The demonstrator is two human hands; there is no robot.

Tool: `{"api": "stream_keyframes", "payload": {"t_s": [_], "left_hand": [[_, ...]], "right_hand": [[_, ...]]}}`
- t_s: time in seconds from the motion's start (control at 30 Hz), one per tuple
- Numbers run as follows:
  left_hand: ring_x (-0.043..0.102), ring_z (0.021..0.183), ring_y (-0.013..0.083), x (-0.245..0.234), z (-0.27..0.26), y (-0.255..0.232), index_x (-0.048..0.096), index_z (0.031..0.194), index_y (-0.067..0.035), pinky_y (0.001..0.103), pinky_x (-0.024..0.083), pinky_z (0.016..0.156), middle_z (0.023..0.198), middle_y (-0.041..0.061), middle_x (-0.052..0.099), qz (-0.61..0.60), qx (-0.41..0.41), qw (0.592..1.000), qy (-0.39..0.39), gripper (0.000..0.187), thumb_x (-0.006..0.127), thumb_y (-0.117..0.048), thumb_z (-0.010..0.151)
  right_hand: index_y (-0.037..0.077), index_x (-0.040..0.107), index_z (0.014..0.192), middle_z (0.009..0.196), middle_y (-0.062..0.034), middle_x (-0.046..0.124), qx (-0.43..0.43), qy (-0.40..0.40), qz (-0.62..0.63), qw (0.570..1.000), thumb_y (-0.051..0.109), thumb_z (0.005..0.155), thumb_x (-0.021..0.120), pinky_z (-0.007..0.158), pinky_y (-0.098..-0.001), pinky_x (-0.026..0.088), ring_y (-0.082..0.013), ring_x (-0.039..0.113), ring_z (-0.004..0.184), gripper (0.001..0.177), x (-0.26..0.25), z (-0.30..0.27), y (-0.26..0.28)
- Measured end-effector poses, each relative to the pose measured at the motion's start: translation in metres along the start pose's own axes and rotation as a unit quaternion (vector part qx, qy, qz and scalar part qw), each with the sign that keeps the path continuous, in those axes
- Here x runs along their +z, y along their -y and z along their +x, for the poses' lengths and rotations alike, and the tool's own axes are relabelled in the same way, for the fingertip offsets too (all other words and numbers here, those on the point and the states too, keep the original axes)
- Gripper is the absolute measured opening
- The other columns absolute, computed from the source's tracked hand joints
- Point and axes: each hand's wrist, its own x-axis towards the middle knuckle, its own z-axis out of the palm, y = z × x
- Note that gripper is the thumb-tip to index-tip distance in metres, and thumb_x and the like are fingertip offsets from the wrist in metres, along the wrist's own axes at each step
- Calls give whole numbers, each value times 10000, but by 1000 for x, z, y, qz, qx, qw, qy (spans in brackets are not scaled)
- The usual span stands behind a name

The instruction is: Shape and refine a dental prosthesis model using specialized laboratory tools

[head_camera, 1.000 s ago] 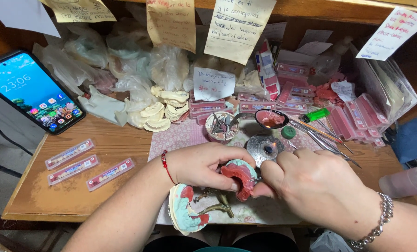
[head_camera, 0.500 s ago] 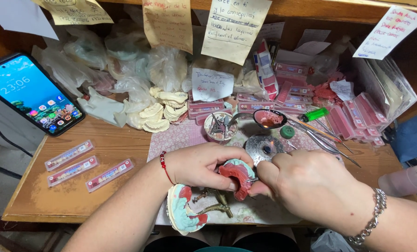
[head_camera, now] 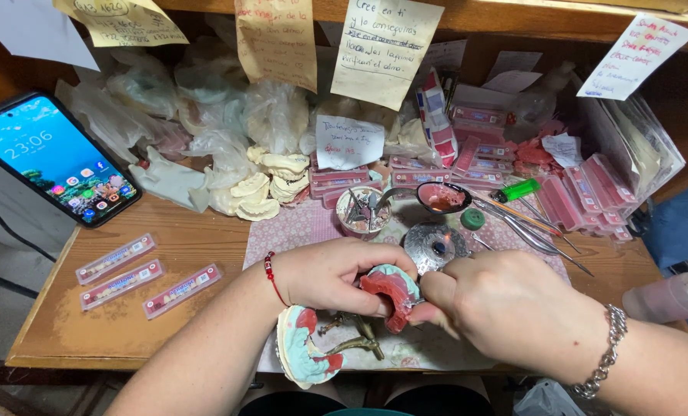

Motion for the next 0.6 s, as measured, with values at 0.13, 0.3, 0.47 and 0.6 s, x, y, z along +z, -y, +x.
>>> {"api": "stream_keyframes", "payload": {"t_s": [0.13, 0.3, 0.47, 0.6], "left_hand": [[601, 989, 98, 0, 0, 3, 590, 1326, -100, 246, 494, 919, 1107, -3, 670, 25, 1, 1000, -5, 446, 708, -140, 898], [603, 983, 97, -2, -1, -3, 593, 1327, -110, 244, 486, 928, 1100, -7, 676, 41, -8, 999, -4, 444, 711, -159, 902], [610, 1006, 101, -2, -2, -3, 589, 1330, -109, 249, 488, 944, 1116, -3, 671, 36, -2, 999, -1, 439, 712, -153, 911], [599, 1006, 107, -3, -1, -5, 587, 1334, -123, 259, 481, 943, 1114, -9, 666, 62, -2, 998, -3, 447, 716, -220, 918]], "right_hand": [[201, 601, 784, 600, 11, 631, -11, 9, 18, 1000, 600, 1051, 530, 411, -522, 488, -324, 661, 534, 485, 3, 2, -2], [214, 578, 782, 677, 1, 690, 20, 113, 141, 983, 568, 1073, 521, 555, -491, 497, -345, 674, 621, 462, -8, 8, -5], [184, 539, 767, 632, -27, 615, -12, 24, 177, 984, 523, 1066, 523, 565, -465, 477, -339, 619, 574, 453, 6, 2, -4], [162, 525, 748, 636, -18, 578, -28, -84, 209, 974, 487, 1055, 488, 559, -417, 467, -295, 599, 577, 449, 9, 0, 0]]}}
